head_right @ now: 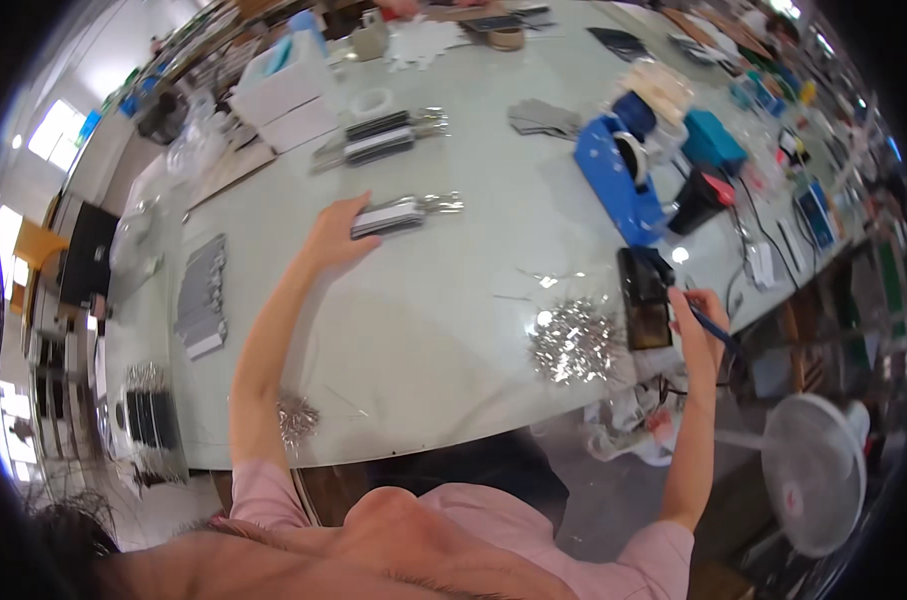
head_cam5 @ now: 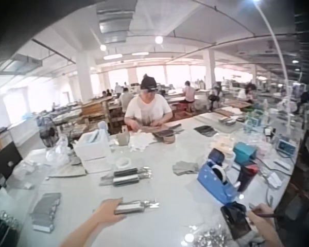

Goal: Soldering silver wire bundles into white plastic component housings at a factory workbench.

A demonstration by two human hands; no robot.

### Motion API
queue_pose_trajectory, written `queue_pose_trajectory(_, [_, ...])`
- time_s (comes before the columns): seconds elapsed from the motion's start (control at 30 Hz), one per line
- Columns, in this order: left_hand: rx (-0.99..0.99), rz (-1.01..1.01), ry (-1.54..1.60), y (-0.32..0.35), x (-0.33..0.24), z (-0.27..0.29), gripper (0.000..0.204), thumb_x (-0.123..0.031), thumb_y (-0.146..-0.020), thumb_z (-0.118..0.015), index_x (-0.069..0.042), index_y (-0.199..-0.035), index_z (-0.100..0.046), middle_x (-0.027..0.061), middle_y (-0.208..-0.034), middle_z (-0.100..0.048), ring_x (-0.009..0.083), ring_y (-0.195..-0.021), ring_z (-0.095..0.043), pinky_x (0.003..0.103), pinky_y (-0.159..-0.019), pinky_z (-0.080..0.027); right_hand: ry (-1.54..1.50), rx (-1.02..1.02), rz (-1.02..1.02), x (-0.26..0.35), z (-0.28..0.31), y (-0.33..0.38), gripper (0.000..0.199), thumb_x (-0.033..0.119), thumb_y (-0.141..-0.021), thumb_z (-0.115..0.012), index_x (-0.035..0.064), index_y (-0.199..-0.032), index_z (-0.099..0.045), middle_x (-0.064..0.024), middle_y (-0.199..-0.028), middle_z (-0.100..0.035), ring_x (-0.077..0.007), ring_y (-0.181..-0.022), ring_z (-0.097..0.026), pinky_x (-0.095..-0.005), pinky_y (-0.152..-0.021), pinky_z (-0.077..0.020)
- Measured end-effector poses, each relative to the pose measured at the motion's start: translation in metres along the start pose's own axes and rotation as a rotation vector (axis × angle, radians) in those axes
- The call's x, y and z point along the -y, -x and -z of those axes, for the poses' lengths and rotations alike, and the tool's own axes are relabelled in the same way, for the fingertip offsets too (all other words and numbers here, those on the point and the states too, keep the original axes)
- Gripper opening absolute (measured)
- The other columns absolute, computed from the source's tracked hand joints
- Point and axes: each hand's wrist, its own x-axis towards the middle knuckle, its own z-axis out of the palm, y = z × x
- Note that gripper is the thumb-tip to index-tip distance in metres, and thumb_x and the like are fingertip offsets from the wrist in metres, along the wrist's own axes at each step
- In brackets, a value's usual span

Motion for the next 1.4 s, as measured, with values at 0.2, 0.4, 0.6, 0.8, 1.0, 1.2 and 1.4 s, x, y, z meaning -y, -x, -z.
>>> queue_pose_trajectory(0.2, [0.002, 0.031, 0.187, 0.002, -0.005, 0.010, 0.072, -0.030, -0.074, -0.073, -0.003, -0.137, -0.052, 0.0193, -0.124, -0.061, 0.0348, -0.118, -0.055, 0.041, -0.103, -0.042, 0.035, 0.424, -0.258, 0.011, -0.041, 0.058, 0.025, 0.025, -0.088, -0.071, 0.0021, -0.081, -0.063, -0.0009, -0.062, -0.058, -0.0079, -0.054, -0.054, -0.0233, -0.051, -0.0419])
queue_pose_trajectory(0.4, [0.025, 0.017, 0.213, 0.009, 0.006, 0.018, 0.071, -0.028, -0.075, -0.074, -0.003, -0.137, -0.051, 0.0183, -0.122, -0.062, 0.0351, -0.115, -0.055, 0.042, -0.102, -0.042, 0.154, 0.659, 0.688, 0.110, -0.206, 0.049, 0.019, 0.016, -0.076, -0.076, 0.0041, -0.087, -0.066, -0.0067, -0.080, -0.066, -0.0199, -0.071, -0.063, -0.0306, -0.065, -0.0501])
queue_pose_trajectory(0.6, [0.036, -0.032, 0.251, 0.001, 0.011, 0.010, 0.071, -0.029, -0.075, -0.074, -0.004, -0.137, -0.051, 0.0182, -0.119, -0.063, 0.0349, -0.113, -0.056, 0.043, -0.100, -0.043, 0.325, 0.739, 1.176, 0.102, -0.356, -0.021, 0.063, 0.022, -0.069, -0.080, 0.0095, -0.126, -0.056, -0.0113, -0.121, -0.059, -0.0321, -0.115, -0.053, -0.0427, -0.096, -0.0458])
queue_pose_trajectory(0.8, [-0.024, -0.136, 0.155, 0.005, 0.010, 0.014, 0.067, -0.025, -0.077, -0.075, -0.002, -0.136, -0.052, 0.0188, -0.115, -0.064, 0.0352, -0.108, -0.057, 0.042, -0.098, -0.043, 0.385, 1.030, 1.061, 0.110, -0.361, -0.041, 0.068, 0.021, -0.068, -0.080, 0.0093, -0.130, -0.055, -0.0124, -0.113, -0.062, -0.0324, -0.110, -0.055, -0.0427, -0.096, -0.0456])
queue_pose_trajectory(1.0, [0.044, -0.074, 0.225, -0.001, 0.012, 0.009, 0.064, -0.024, -0.078, -0.073, -0.003, -0.136, -0.053, 0.0175, -0.119, -0.062, 0.0350, -0.112, -0.055, 0.042, -0.098, -0.043, 0.372, 1.086, 1.030, 0.112, -0.356, -0.062, 0.066, 0.020, -0.068, -0.080, 0.0088, -0.128, -0.056, -0.0124, -0.109, -0.063, -0.0309, -0.105, -0.057, -0.0404, -0.093, -0.0474])
queue_pose_trajectory(1.2, [0.012, -0.072, 0.184, 0.003, 0.005, 0.013, 0.065, -0.026, -0.080, -0.071, -0.004, -0.137, -0.050, 0.0159, -0.125, -0.060, 0.0323, -0.117, -0.052, 0.044, -0.103, -0.039, 0.475, 1.092, 1.082, 0.118, -0.353, -0.062, 0.064, 0.016, -0.068, -0.075, 0.0062, -0.128, -0.056, -0.0128, -0.109, -0.062, -0.0307, -0.104, -0.057, -0.0400, -0.092, -0.0475])
queue_pose_trajectory(1.4, [-0.007, 0.019, 0.109, 0.023, 0.035, 0.015, 0.061, -0.024, -0.082, -0.068, -0.005, -0.137, -0.050, 0.0157, -0.128, -0.058, 0.0319, -0.120, -0.051, 0.043, -0.103, -0.038, 0.483, 1.046, 1.119, 0.116, -0.359, -0.069, 0.062, 0.014, -0.068, -0.069, 0.0057, -0.128, -0.055, -0.0132, -0.110, -0.061, -0.0304, -0.106, -0.056, -0.0394, -0.093, -0.0475])
